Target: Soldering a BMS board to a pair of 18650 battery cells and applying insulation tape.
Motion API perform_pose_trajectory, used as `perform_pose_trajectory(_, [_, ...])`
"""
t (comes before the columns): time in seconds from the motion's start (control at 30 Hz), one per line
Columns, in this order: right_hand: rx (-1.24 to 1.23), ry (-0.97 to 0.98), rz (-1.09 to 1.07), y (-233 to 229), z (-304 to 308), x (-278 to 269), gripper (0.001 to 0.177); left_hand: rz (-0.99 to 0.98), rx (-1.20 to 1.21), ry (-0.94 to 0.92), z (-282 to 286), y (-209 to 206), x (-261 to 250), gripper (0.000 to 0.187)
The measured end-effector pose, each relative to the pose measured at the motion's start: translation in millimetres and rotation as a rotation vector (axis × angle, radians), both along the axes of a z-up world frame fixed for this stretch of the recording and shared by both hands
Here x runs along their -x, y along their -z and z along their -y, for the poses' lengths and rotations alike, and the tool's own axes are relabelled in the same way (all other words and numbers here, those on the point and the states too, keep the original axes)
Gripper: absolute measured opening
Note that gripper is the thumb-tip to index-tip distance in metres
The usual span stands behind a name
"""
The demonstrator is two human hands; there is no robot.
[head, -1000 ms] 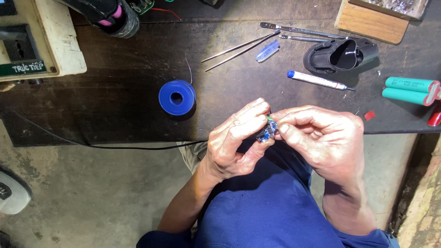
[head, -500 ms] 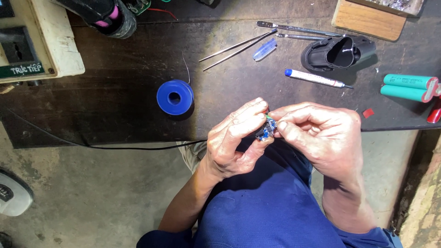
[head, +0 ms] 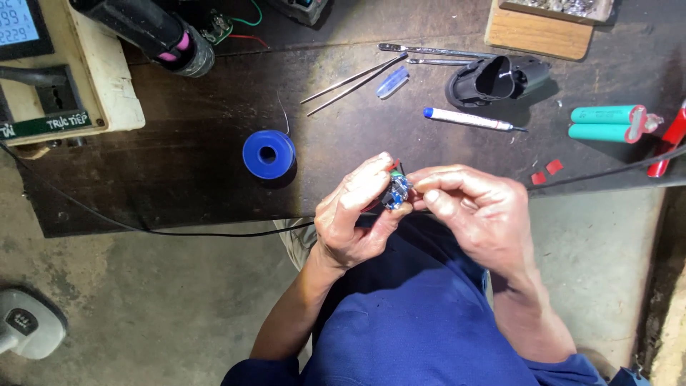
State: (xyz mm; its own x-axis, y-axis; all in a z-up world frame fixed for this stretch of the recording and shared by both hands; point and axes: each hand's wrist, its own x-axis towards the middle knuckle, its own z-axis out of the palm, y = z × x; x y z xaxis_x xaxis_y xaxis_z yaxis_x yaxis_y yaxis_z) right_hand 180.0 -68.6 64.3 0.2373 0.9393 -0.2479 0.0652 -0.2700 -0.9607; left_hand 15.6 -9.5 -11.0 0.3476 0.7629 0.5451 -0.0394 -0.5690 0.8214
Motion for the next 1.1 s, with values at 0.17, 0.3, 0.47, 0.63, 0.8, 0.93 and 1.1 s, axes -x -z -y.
perform_pose_trajectory(0.17, [-0.136,-0.008,0.174,7,30,-4,0.009,0.052,-0.039,-0.091,-2,-1,-10,0.040])
perform_pose_trajectory(0.3, [-0.256,-0.074,0.282,11,55,-13,0.006,0.113,-0.042,-0.150,0,0,-14,0.042])
perform_pose_trajectory(0.47, [-0.279,-0.077,0.317,21,77,-21,0.007,0.091,-0.061,-0.169,5,2,-13,0.045])
perform_pose_trajectory(0.63, [-0.310,-0.079,0.349,14,85,-24,0.007,0.054,-0.063,-0.192,9,-3,-3,0.054])
perform_pose_trajectory(0.8, [-0.335,-0.041,0.582,-3,88,-27,0.007,-0.166,-0.032,-0.129,9,-5,12,0.070])
perform_pose_trajectory(0.93, [-0.347,0.119,0.572,-3,93,-51,0.007,-0.150,-0.052,-0.115,7,-11,24,0.075])
perform_pose_trajectory(1.1, [-0.384,0.350,0.529,1,60,-98,0.016,-0.297,-0.007,-0.298,-12,-43,58,0.042])
